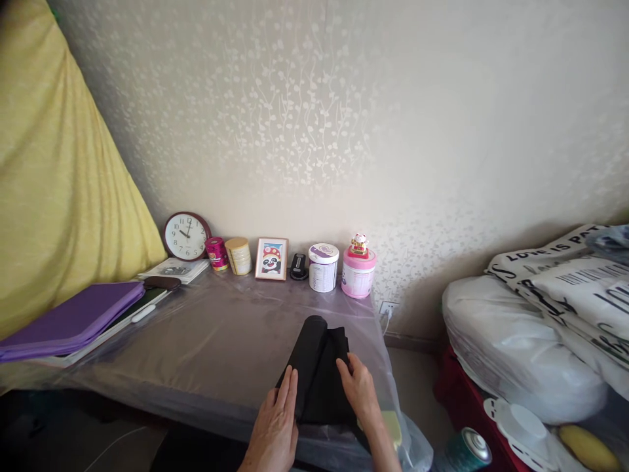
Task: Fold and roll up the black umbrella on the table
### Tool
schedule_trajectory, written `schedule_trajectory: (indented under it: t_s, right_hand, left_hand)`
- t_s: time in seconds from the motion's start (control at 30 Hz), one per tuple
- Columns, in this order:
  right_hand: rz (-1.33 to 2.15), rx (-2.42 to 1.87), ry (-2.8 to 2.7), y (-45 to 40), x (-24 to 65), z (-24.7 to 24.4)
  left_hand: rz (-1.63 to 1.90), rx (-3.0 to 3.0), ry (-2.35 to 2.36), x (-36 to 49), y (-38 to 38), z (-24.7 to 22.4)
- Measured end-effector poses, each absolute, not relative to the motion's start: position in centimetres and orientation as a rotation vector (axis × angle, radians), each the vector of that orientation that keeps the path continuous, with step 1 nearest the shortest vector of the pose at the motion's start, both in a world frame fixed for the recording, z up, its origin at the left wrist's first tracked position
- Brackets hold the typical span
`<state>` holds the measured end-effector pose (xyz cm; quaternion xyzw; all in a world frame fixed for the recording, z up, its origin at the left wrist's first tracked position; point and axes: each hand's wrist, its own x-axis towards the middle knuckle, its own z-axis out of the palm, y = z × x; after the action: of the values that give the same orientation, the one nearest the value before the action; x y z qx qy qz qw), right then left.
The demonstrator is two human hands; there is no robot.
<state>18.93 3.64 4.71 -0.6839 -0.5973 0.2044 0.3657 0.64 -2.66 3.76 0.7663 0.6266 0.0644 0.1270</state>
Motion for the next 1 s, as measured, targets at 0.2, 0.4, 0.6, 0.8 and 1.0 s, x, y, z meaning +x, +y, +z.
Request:
schedule_trajectory:
  t_s: [0.2,0.4,0.6,0.8,1.0]
  right_hand:
    - [0.747,-1.526,-1.520,5.1,15.8,6.2]
    - [0.796,-1.502,-1.492,7.3,12.3,5.8]
    - [0.821,-1.584,-1.538,8.6,10.4,4.7]
    - [0.774,-1.708,-1.680,8.7,9.8,4.9]
    - [0.673,-1.722,-1.823,8.5,9.6,5.6]
  left_hand:
    - [0.170,2.221,1.891,0.8,-2.6,2.8]
    - [0.282,2.251,1.905,0.6,-2.2,0.5]
    - [0.309,2.312,1.896,0.4,-1.9,-0.9]
    - [0.548,2.444,1.944,0.1,-2.0,-2.1]
    - [0.900,2.561,1.887,-1.6,-2.3,-2.7]
